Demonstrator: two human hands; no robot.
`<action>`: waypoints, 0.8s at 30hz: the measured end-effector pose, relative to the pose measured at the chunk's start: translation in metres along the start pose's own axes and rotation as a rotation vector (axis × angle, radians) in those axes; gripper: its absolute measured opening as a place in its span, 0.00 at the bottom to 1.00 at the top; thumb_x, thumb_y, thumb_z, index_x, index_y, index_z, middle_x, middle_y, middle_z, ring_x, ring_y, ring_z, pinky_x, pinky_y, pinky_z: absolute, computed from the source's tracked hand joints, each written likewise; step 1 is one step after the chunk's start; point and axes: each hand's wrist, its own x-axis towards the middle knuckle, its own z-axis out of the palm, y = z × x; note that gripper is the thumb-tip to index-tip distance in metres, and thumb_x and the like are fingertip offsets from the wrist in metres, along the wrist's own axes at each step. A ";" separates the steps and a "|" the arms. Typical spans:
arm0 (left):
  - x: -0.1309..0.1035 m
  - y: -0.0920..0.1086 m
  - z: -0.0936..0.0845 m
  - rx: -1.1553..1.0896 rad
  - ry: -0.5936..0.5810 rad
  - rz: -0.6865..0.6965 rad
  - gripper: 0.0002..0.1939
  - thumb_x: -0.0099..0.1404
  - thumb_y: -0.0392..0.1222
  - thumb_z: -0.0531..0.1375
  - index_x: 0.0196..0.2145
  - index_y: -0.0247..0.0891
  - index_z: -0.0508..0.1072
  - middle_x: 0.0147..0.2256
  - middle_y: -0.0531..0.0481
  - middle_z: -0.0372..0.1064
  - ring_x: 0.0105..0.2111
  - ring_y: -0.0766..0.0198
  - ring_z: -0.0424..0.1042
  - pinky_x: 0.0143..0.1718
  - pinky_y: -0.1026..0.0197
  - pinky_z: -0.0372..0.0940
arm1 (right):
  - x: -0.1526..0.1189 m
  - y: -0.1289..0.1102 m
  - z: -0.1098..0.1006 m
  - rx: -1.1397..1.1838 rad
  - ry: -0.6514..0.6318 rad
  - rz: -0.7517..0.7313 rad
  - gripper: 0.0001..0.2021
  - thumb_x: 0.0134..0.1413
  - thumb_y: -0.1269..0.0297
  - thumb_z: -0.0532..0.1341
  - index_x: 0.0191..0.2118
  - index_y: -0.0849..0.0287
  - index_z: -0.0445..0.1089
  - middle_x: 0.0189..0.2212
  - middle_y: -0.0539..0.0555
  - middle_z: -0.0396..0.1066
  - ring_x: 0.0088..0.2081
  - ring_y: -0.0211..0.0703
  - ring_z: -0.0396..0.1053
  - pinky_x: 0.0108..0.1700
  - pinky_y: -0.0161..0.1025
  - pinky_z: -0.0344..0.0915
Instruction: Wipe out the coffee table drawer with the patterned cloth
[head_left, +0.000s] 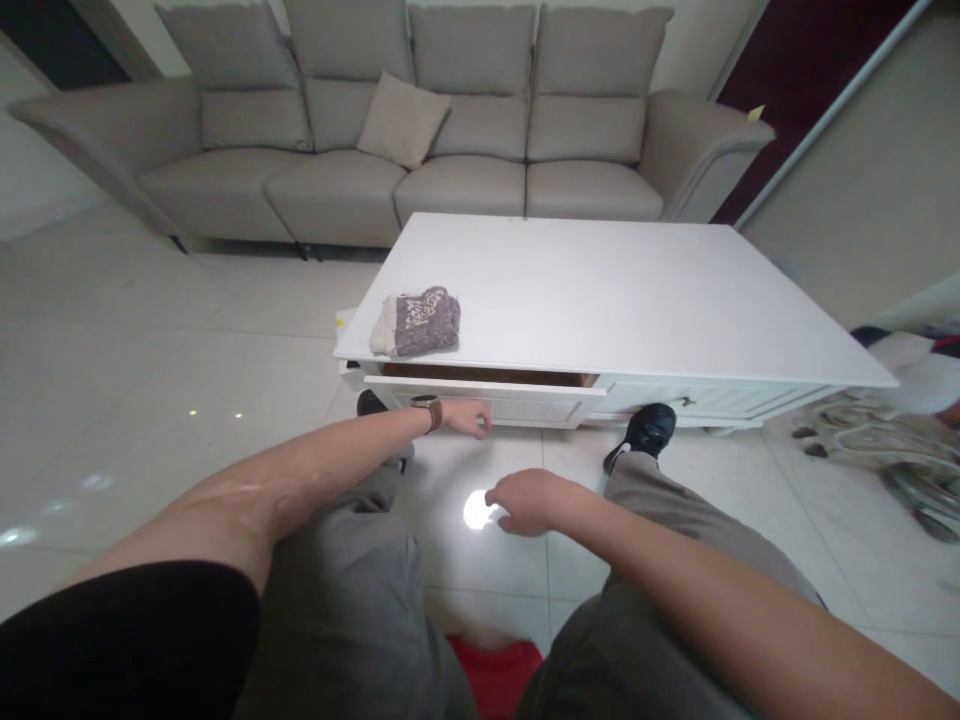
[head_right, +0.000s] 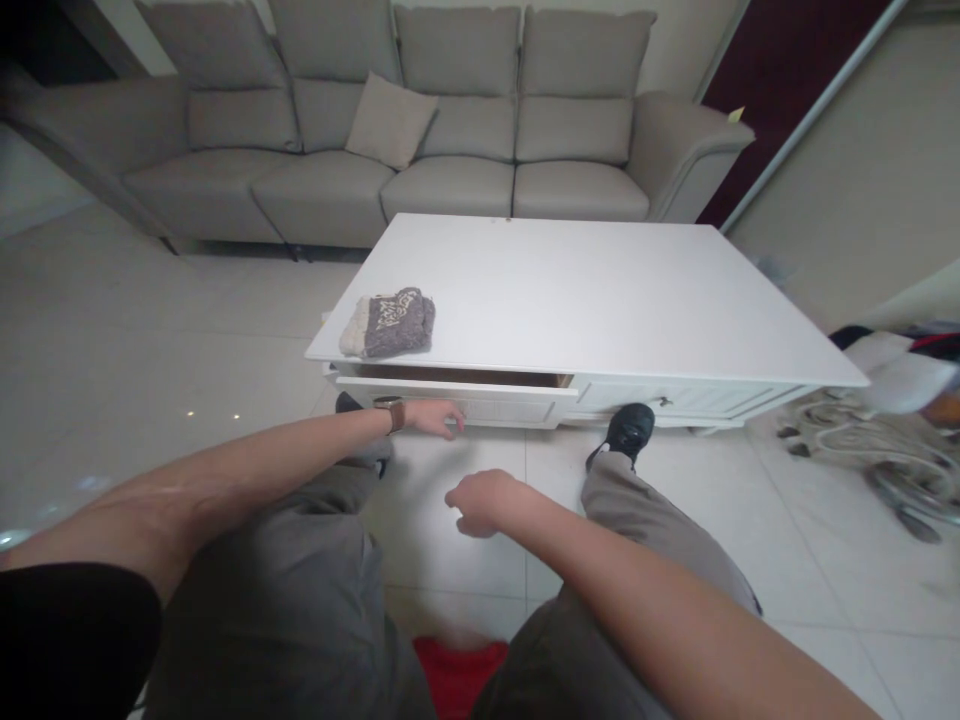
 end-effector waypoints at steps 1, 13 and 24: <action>-0.010 -0.001 -0.010 -0.045 0.005 0.010 0.15 0.61 0.40 0.63 0.45 0.39 0.82 0.46 0.48 0.82 0.45 0.61 0.78 0.49 0.63 0.69 | -0.002 0.006 -0.006 0.005 0.054 0.001 0.22 0.66 0.59 0.60 0.63 0.55 0.73 0.56 0.63 0.76 0.55 0.59 0.76 0.52 0.51 0.72; -0.133 -0.066 -0.055 0.159 0.383 -0.416 0.24 0.64 0.40 0.58 0.57 0.32 0.76 0.59 0.37 0.75 0.58 0.51 0.74 0.62 0.57 0.66 | 0.005 0.131 -0.044 0.037 0.617 0.236 0.21 0.63 0.67 0.61 0.61 0.64 0.70 0.61 0.66 0.68 0.62 0.55 0.66 0.65 0.47 0.61; -0.130 -0.062 -0.066 0.298 0.224 -0.440 0.25 0.59 0.46 0.65 0.52 0.33 0.79 0.51 0.39 0.80 0.51 0.51 0.78 0.54 0.59 0.69 | 0.031 0.144 -0.020 0.037 0.472 0.357 0.33 0.62 0.64 0.61 0.71 0.69 0.59 0.71 0.70 0.58 0.71 0.58 0.58 0.69 0.48 0.56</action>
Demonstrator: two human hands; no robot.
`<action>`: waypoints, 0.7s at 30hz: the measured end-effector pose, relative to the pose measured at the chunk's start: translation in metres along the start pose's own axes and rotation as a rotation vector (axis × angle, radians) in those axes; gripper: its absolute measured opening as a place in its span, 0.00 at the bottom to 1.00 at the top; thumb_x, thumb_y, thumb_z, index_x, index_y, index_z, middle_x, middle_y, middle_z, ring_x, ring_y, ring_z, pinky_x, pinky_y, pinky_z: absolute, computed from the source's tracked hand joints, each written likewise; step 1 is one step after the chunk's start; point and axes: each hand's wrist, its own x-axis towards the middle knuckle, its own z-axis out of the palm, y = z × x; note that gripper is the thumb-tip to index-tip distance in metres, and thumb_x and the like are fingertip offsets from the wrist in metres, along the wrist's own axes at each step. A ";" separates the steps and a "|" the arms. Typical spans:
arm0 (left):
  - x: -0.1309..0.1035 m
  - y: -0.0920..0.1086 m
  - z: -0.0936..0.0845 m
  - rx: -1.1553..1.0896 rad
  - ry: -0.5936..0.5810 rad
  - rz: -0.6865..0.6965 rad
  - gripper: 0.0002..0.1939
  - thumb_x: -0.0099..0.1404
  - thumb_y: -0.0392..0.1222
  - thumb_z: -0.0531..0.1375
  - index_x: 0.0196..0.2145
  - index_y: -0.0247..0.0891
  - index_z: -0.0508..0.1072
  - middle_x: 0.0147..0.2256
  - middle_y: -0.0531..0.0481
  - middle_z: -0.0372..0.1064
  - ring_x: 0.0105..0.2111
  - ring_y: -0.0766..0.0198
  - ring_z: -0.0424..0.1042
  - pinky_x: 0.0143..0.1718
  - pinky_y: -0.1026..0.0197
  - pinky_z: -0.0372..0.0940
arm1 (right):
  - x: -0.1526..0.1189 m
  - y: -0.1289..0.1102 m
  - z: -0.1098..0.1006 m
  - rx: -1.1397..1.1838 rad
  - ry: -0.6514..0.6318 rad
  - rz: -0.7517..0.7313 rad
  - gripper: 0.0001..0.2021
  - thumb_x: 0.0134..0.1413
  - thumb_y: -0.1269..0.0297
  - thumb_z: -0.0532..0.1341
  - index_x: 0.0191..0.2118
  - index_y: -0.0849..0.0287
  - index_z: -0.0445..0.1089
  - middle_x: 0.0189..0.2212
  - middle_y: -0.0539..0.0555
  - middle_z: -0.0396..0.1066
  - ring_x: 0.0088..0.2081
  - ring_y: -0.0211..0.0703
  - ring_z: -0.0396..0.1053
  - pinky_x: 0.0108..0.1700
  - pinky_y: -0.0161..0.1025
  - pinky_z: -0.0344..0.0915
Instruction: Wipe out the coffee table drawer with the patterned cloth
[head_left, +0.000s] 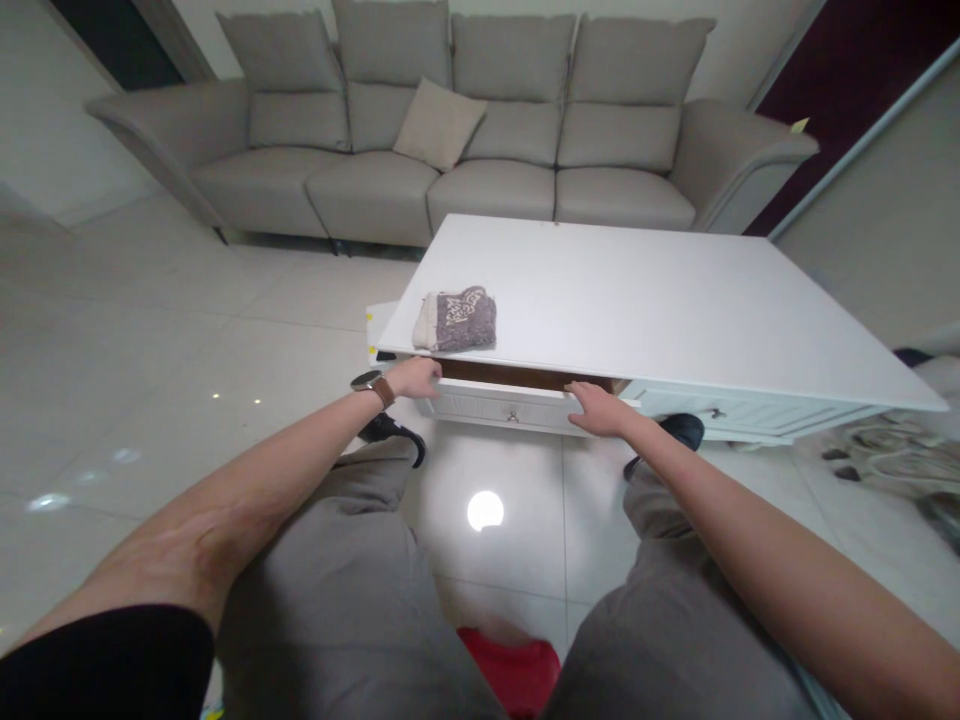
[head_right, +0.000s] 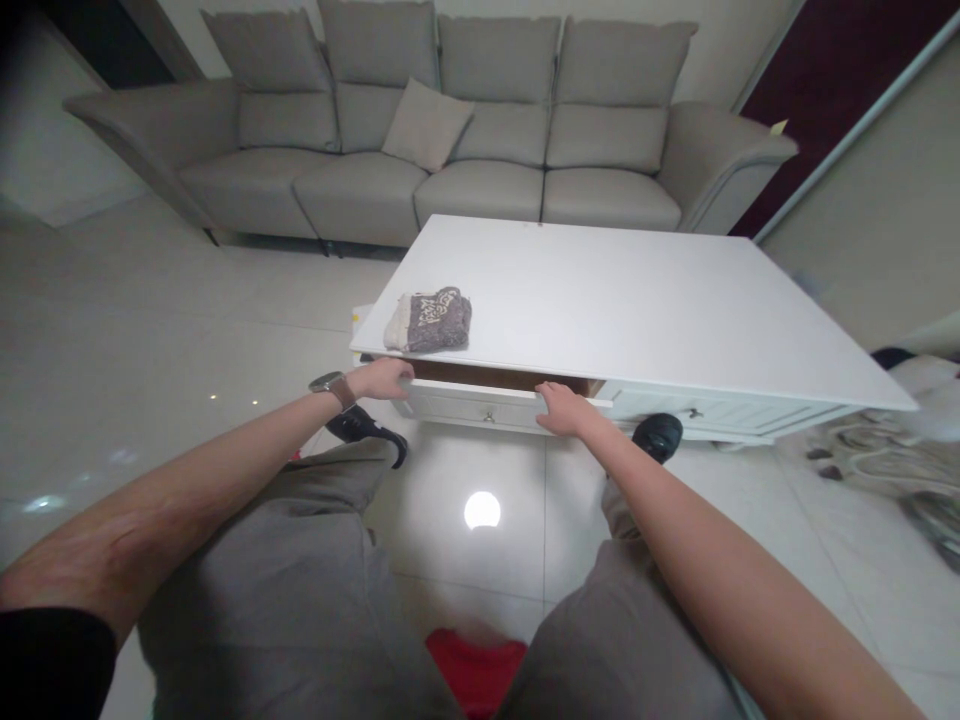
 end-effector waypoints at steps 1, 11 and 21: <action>-0.002 0.001 0.000 0.012 0.000 -0.002 0.24 0.59 0.46 0.65 0.51 0.34 0.79 0.50 0.40 0.81 0.50 0.51 0.78 0.52 0.59 0.70 | 0.000 0.000 0.001 -0.007 -0.017 0.021 0.33 0.62 0.64 0.60 0.71 0.68 0.58 0.72 0.69 0.57 0.71 0.58 0.57 0.69 0.48 0.56; -0.033 0.021 0.015 0.079 0.009 -0.024 0.09 0.58 0.43 0.65 0.36 0.39 0.82 0.38 0.40 0.82 0.41 0.51 0.80 0.41 0.58 0.69 | -0.013 -0.039 -0.011 -0.216 -0.269 0.021 0.22 0.64 0.61 0.59 0.59 0.65 0.74 0.55 0.70 0.76 0.56 0.61 0.76 0.53 0.48 0.70; -0.066 0.041 0.020 0.110 -0.065 0.022 0.10 0.56 0.34 0.64 0.36 0.37 0.83 0.36 0.37 0.81 0.41 0.47 0.80 0.42 0.56 0.69 | -0.022 -0.074 -0.002 -0.378 -0.324 -0.055 0.17 0.60 0.71 0.63 0.53 0.68 0.80 0.51 0.72 0.79 0.53 0.63 0.78 0.50 0.51 0.74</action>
